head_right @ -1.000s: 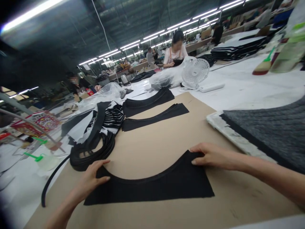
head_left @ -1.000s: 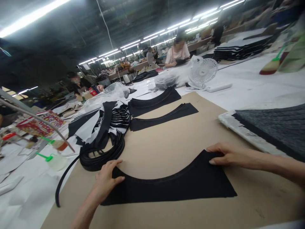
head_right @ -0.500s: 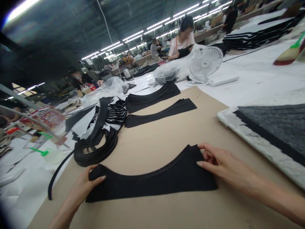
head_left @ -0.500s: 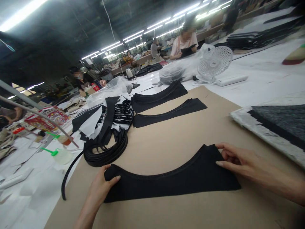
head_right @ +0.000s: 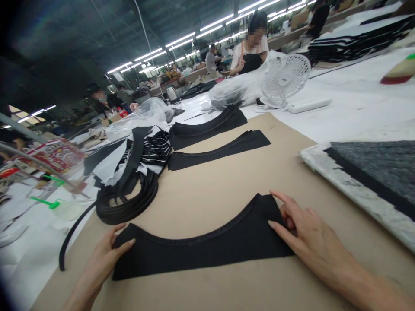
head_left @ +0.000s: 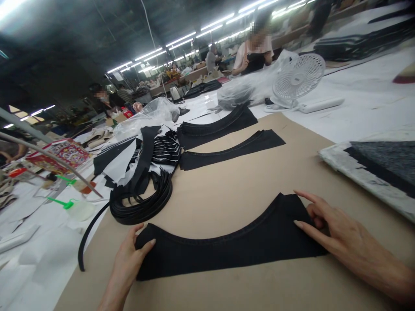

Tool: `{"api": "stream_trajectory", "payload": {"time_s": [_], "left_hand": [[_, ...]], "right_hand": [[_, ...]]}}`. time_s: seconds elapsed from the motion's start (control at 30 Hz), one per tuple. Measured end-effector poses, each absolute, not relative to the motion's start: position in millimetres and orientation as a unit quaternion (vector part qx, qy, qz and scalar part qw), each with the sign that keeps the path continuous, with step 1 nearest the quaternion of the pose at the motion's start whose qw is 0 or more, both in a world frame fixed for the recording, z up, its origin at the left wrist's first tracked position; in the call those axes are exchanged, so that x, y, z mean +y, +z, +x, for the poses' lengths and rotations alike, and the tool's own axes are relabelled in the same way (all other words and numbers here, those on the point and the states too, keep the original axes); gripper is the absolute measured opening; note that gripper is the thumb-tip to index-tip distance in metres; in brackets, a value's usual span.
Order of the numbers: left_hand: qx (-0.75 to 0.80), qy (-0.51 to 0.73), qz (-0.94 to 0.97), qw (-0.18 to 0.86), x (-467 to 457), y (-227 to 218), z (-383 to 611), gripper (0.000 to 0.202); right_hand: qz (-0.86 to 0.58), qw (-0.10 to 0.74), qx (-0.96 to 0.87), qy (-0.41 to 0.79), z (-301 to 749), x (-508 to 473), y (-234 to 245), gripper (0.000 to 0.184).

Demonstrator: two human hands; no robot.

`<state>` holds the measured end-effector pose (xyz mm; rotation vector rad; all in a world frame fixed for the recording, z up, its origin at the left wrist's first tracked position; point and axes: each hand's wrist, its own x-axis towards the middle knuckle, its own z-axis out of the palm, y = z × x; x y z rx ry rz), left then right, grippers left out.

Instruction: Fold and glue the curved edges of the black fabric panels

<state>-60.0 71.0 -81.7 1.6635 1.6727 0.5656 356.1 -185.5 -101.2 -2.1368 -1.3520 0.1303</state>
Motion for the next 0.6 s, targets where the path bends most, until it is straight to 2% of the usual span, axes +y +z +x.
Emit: {"api": "stream_trajectory", "payload": {"time_s": [0.2, 0.5, 0.6], "left_hand": [[0.650, 0.227, 0.642, 0.337, 72, -87, -64, 0.074], [0.658, 0.224, 0.613, 0.376, 61, -69, -54, 0.079], [0.643, 0.241, 0.634, 0.356, 58, -73, -55, 0.072]], "right_hand": [[-0.801, 0.300, -0.517, 0.028, 355, -186, -100, 0.059], [-0.791, 0.299, -0.533, 0.042, 355, -187, -96, 0.046], [-0.789, 0.294, -0.536, 0.060, 356, -189, -95, 0.041]]}}
